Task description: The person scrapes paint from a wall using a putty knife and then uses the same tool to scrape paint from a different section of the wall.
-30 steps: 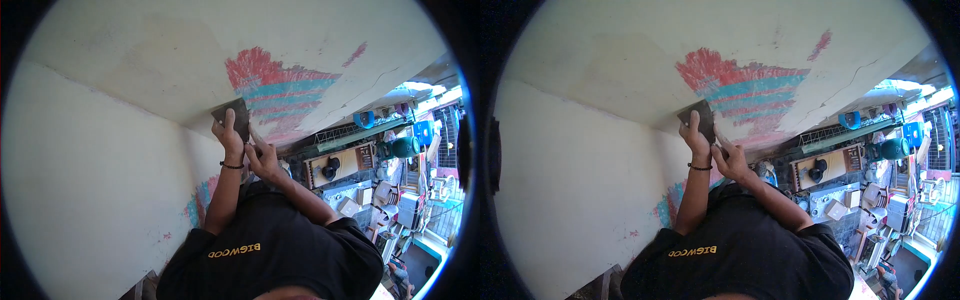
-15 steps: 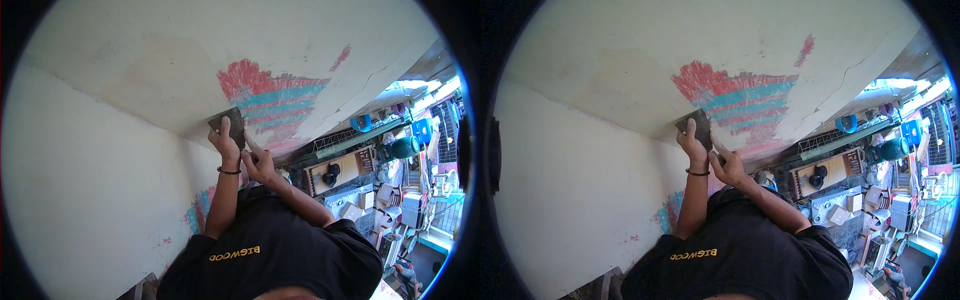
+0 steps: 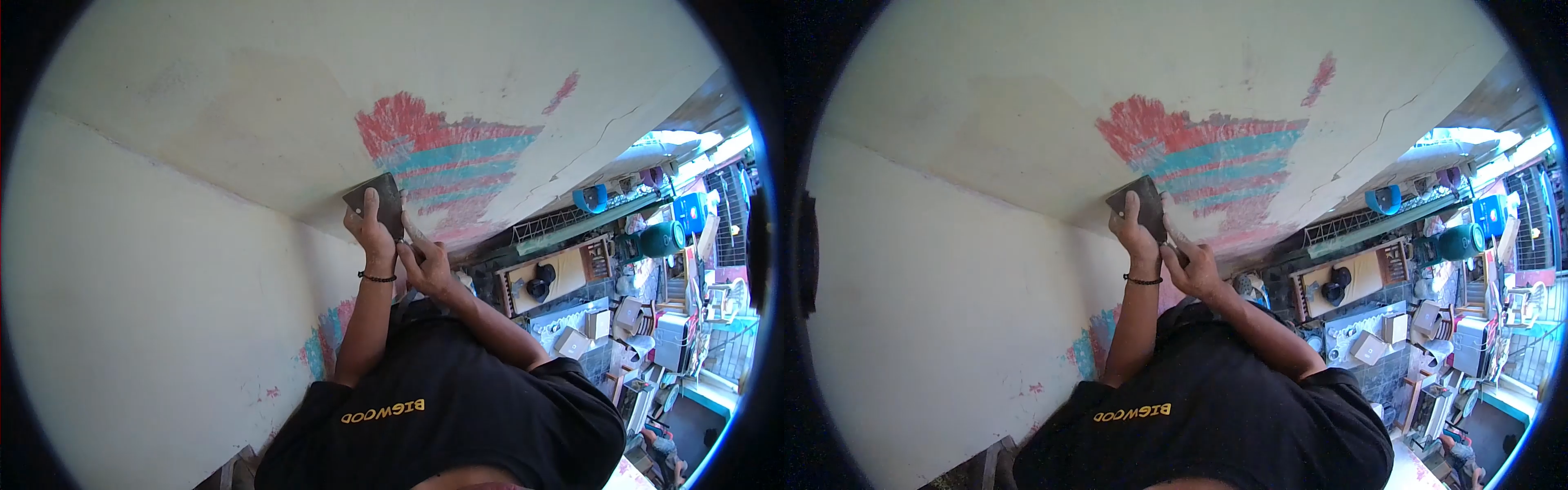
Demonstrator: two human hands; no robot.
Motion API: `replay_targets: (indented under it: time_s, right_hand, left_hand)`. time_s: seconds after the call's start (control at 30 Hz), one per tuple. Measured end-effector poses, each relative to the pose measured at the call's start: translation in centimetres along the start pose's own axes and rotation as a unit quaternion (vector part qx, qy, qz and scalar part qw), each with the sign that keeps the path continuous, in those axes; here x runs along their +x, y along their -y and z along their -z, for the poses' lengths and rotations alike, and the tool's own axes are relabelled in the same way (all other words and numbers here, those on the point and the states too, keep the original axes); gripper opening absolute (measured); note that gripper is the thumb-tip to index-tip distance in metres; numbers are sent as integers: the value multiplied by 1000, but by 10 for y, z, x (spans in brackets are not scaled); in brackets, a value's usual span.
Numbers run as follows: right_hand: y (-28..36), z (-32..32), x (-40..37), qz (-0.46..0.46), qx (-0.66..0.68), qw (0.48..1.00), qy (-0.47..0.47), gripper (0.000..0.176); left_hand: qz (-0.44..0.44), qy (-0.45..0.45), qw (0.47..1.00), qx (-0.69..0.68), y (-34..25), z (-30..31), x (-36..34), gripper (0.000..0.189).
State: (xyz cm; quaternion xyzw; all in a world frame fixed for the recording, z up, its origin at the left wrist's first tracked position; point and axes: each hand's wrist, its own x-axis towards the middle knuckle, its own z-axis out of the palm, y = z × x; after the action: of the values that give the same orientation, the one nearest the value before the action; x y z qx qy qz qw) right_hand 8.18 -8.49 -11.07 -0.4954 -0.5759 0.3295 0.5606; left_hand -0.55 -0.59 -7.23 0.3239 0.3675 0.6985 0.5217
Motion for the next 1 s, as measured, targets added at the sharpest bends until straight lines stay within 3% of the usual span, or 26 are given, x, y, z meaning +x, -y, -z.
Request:
replay_targets:
  time_s: [0.1,0.2,0.27,0.43,0.53,1.0]
  right_hand:
    - [37,8,24,-32,-44,998,33,53]
    - [47,3,25,30,-1,1000,2,55]
    - [23,3,10,8,-16,1000,21,56]
    - [24,7,2,-83,-12,995,58,57]
    - [13,3,1,-31,14,999,14,55]
    - [19,5,5,-22,-23,999,31,56]
  left_hand:
    - [-46,3,999,-16,-11,-8,21,33]
    - [-24,20,999,-43,-33,-20,14,31]
    - [-31,-9,999,8,-2,4,15,28]
    - [-11,-20,1000,-10,-14,-9,-2,24]
    - [-17,-21,999,-23,-16,-12,-3,25]
    - [-26,-3,1000,-2,-5,-1,6,29]
